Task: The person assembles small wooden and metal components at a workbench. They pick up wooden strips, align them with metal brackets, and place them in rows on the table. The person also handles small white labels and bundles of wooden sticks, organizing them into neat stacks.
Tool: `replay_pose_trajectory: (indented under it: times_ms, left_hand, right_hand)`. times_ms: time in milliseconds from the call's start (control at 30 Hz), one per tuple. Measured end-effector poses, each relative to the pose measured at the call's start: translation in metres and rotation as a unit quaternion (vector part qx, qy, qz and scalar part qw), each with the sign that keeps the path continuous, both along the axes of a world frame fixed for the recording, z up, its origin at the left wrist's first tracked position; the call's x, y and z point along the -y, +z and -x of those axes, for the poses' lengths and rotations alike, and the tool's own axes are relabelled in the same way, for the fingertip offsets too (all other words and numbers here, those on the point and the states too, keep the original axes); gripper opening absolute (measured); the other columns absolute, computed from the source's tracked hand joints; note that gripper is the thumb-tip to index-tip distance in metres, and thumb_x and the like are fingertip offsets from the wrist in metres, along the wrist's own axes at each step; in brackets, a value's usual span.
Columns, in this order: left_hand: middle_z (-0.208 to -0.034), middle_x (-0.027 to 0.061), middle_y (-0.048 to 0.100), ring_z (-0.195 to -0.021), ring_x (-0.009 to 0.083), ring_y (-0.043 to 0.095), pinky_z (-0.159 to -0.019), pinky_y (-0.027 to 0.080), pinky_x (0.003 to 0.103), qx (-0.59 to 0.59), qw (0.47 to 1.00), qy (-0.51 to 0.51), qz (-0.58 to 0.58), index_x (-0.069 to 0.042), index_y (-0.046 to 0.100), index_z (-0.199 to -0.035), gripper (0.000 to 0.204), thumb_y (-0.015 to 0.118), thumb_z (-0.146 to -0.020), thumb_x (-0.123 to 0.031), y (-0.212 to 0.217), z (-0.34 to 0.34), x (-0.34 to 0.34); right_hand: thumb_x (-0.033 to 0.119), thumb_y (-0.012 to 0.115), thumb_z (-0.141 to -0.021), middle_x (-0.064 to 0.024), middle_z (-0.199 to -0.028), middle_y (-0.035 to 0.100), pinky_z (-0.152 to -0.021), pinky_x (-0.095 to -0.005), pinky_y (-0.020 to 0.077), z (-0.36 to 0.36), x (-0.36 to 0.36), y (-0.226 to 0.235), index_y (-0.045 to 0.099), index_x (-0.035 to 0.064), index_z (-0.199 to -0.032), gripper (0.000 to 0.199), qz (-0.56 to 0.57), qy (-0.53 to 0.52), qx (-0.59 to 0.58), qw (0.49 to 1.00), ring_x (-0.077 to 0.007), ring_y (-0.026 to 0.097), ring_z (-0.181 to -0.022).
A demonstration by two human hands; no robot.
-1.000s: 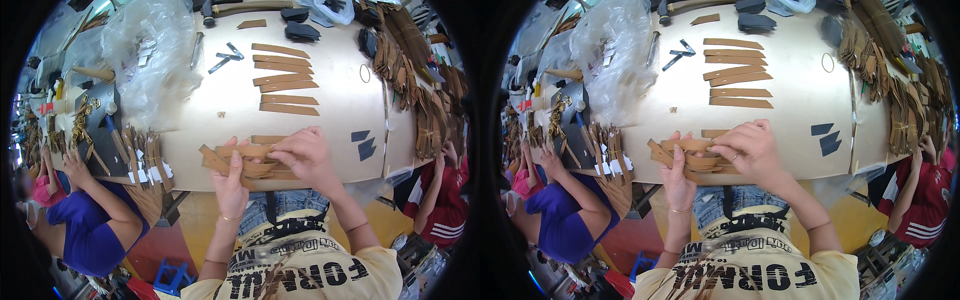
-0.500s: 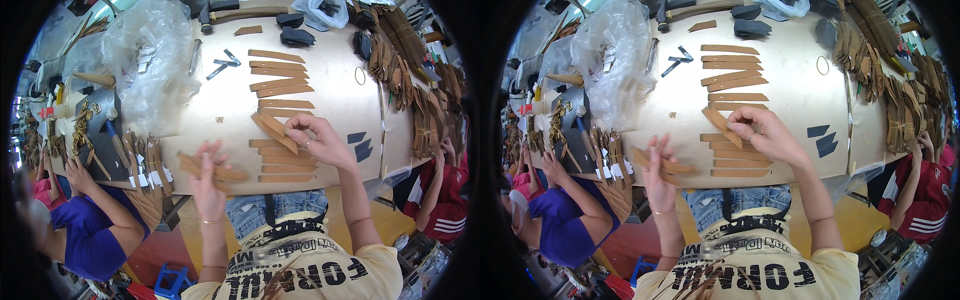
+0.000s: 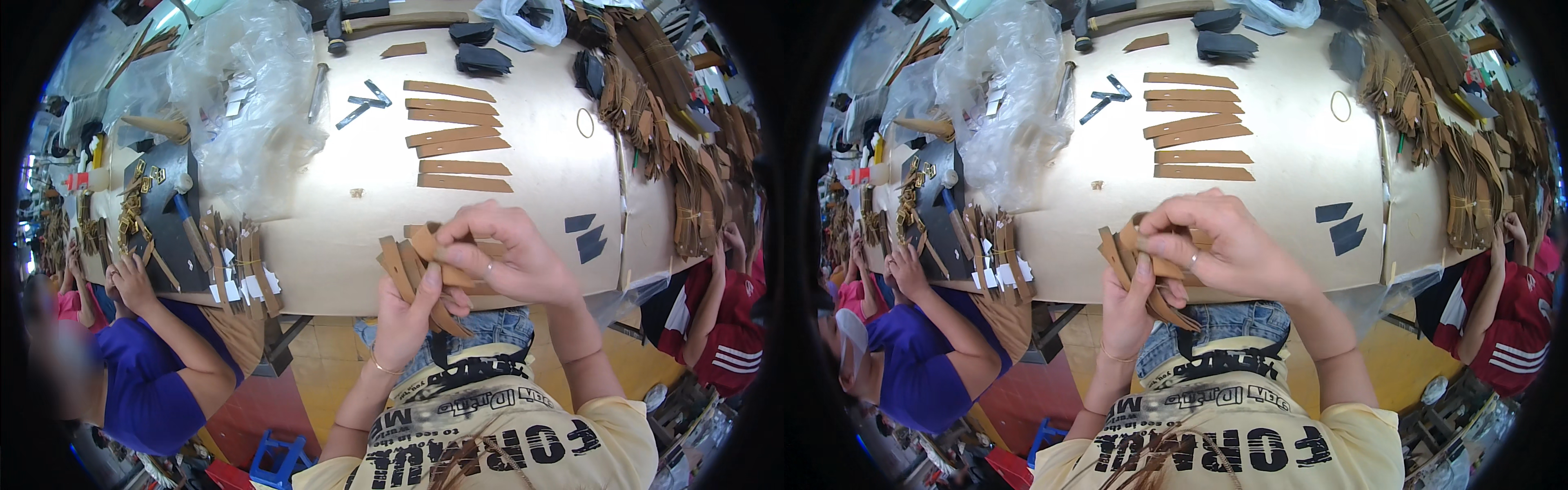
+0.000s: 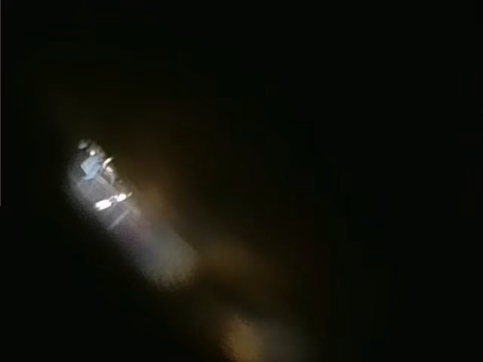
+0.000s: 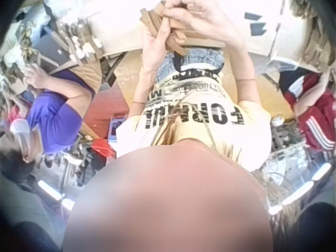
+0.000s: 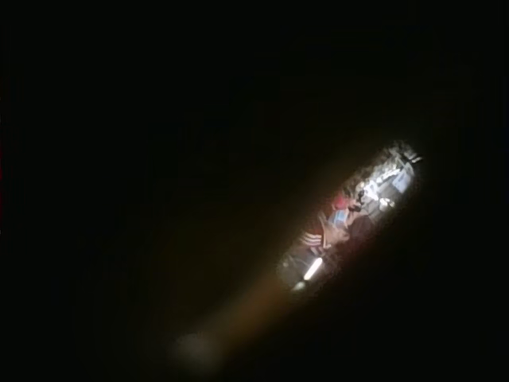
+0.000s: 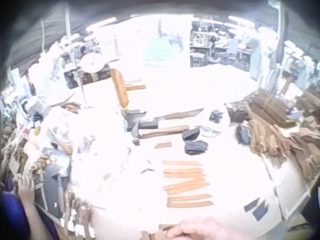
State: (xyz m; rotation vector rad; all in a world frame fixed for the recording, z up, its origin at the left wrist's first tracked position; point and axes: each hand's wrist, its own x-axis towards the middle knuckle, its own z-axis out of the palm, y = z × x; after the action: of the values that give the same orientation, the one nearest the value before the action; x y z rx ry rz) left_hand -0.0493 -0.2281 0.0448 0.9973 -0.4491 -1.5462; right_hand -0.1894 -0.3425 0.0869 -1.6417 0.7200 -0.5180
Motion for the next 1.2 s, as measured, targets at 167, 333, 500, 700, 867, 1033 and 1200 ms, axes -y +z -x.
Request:
replay_pose_trajectory:
  times_ms: [167,333,500,700,867,1033,1200]
  left_hand:
    - [-0.072,0.0055,0.059,-0.052,0.0106,0.057,-0.044,0.049,0.023,-0.014,0.997,0.054,-0.044,-0.002,0.052,-0.109,0.020,0.053,-0.103,-0.021,0.001,-0.014,-0.007]
    - [-0.091,0.0038,0.054,-0.053,0.0024,0.043,-0.036,0.033,0.014,0.112,0.962,0.245,-0.035,-0.005,0.049,-0.120,0.024,0.051,-0.104,-0.022,0.007,-0.057,-0.035]
    - [-0.092,0.0025,0.049,-0.055,0.0001,0.040,-0.038,0.032,0.012,0.161,0.945,0.276,0.062,-0.002,0.049,-0.117,0.025,0.049,-0.105,-0.023,0.010,-0.085,-0.040]
    - [-0.090,0.0035,0.054,-0.052,0.0026,0.043,-0.037,0.035,0.015,0.128,0.958,0.255,-0.010,-0.004,0.051,-0.113,0.023,0.050,-0.104,-0.026,0.007,-0.056,-0.027]
    - [-0.083,0.0048,0.057,-0.050,0.0081,0.052,-0.039,0.041,0.020,0.048,0.988,0.144,-0.031,-0.005,0.051,-0.107,0.019,0.051,-0.104,-0.023,0.004,-0.035,-0.019]
    - [-0.076,0.0038,0.058,-0.051,0.0107,0.057,-0.043,0.046,0.023,0.023,0.994,0.100,-0.038,-0.004,0.053,-0.098,0.019,0.052,-0.103,-0.022,0.004,-0.026,-0.014]
    - [-0.079,0.0045,0.059,-0.052,0.0112,0.058,-0.043,0.046,0.023,0.017,0.993,0.110,-0.041,-0.003,0.053,-0.098,0.020,0.052,-0.103,-0.022,0.005,-0.024,-0.014]
  right_hand:
    - [0.008,0.073,-0.084,-0.0051,-0.082,0.068,-0.081,-0.0331,0.0426,0.007,0.008,-0.004,0.071,0.0049,-0.096,0.012,0.210,-0.072,-0.064,0.973,-0.0186,0.059,-0.071]
    - [0.014,0.075,-0.083,-0.0011,-0.082,0.065,-0.084,-0.0323,0.0400,0.015,0.017,-0.017,0.074,0.0096,-0.096,0.014,0.185,0.076,-0.064,0.978,-0.0175,0.057,-0.077]
    - [0.018,0.074,-0.084,-0.0005,-0.081,0.065,-0.086,-0.0324,0.0398,0.014,0.010,-0.026,0.075,0.0106,-0.095,0.013,0.209,0.099,-0.106,0.967,-0.0167,0.057,-0.083]
    - [0.015,0.070,-0.087,-0.0058,-0.079,0.068,-0.076,-0.0332,0.0460,0.022,0.026,-0.047,0.074,0.0086,-0.096,0.011,0.152,0.009,-0.143,0.978,-0.0207,0.064,-0.076]
    - [0.015,0.068,-0.088,-0.0075,-0.077,0.067,-0.078,-0.0338,0.0452,0.034,0.019,-0.051,0.071,0.0067,-0.091,0.009,0.132,-0.058,-0.337,0.930,-0.0210,0.063,-0.073]
    - [0.019,0.070,-0.087,-0.0054,-0.078,0.061,-0.084,-0.0344,0.0391,0.039,0.018,-0.055,0.071,0.0081,-0.090,0.011,0.267,-0.074,-0.309,0.910,-0.0202,0.058,-0.078]
    - [0.020,0.070,-0.087,-0.0043,-0.083,0.060,-0.086,-0.0348,0.0383,0.042,0.016,-0.063,0.072,0.0086,-0.090,0.012,0.309,-0.084,-0.296,0.900,-0.0201,0.057,-0.085]
